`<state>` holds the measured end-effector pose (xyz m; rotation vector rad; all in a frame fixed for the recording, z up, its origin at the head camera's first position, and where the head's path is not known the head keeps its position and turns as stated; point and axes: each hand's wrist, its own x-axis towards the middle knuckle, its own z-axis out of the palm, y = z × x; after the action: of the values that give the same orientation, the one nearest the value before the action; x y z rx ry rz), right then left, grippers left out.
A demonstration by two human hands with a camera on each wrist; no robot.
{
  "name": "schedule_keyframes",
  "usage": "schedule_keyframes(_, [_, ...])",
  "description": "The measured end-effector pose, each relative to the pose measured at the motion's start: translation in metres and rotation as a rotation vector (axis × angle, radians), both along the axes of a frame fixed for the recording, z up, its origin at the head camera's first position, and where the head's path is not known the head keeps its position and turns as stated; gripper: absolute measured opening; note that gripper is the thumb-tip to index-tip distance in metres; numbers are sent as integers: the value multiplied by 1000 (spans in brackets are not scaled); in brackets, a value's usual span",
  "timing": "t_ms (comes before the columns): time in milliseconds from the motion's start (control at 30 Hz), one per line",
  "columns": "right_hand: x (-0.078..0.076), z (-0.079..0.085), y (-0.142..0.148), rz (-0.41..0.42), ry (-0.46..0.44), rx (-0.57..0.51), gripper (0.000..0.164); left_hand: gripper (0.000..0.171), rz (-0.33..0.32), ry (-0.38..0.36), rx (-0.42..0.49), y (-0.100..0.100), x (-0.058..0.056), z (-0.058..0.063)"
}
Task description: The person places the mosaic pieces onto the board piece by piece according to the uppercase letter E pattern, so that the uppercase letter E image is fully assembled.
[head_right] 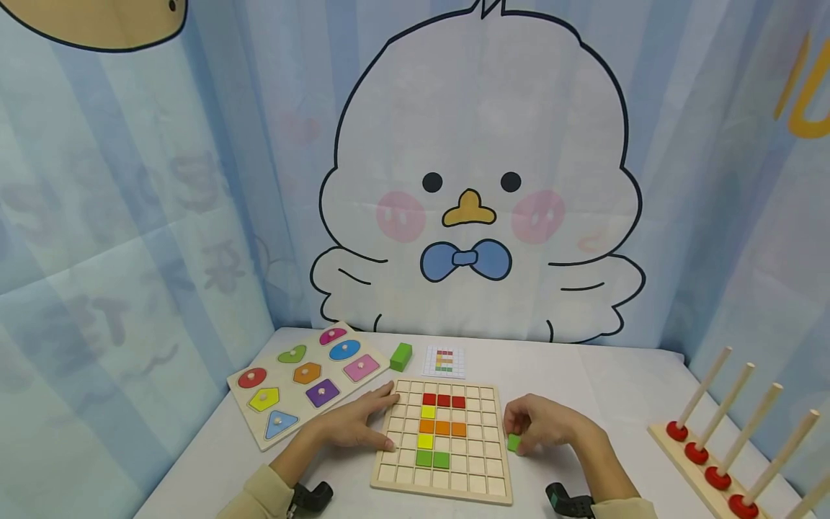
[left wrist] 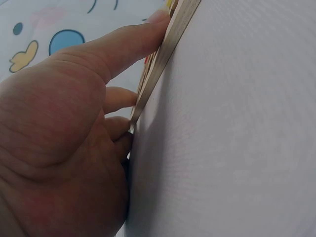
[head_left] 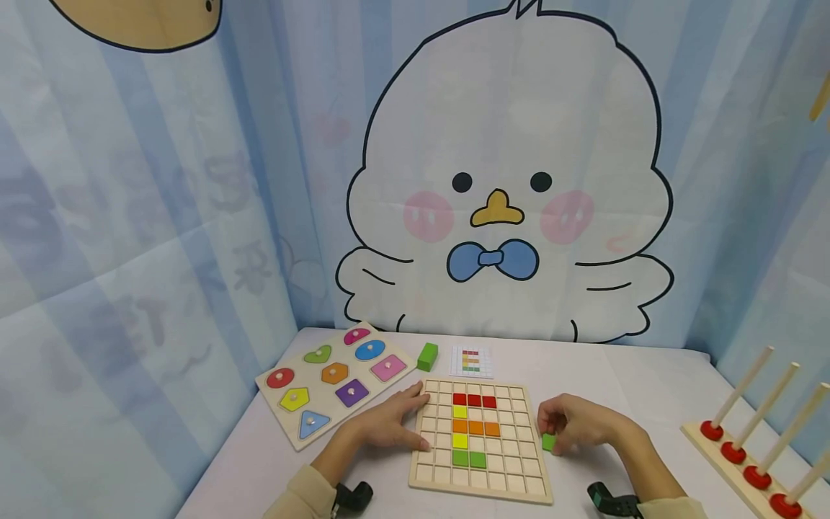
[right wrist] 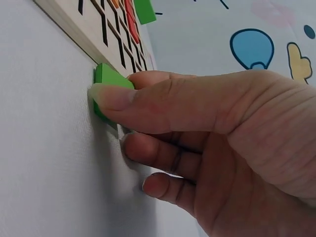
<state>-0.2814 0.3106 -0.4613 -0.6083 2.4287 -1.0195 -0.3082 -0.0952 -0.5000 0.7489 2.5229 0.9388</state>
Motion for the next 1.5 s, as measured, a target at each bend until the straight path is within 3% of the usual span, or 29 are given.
schedule_keyframes(333, [-1, -1, -2, -46, 11, -43, 15, 94, 3, -2, 2, 0, 0, -1])
schedule_keyframes(567, [-1, 4, -4, -43, 92, -124, 7, 94, 0, -5, 3, -1, -1, 0])
schedule_keyframes(1000, [2, 13, -21, -19, 52, -236, 16, 94, 0, -9, 6, -1, -1, 0])
schedule_keyframes(1500, [5, 16, -42, 31, 119, -188, 22, 94, -9, 5, -5, -1, -2, 0])
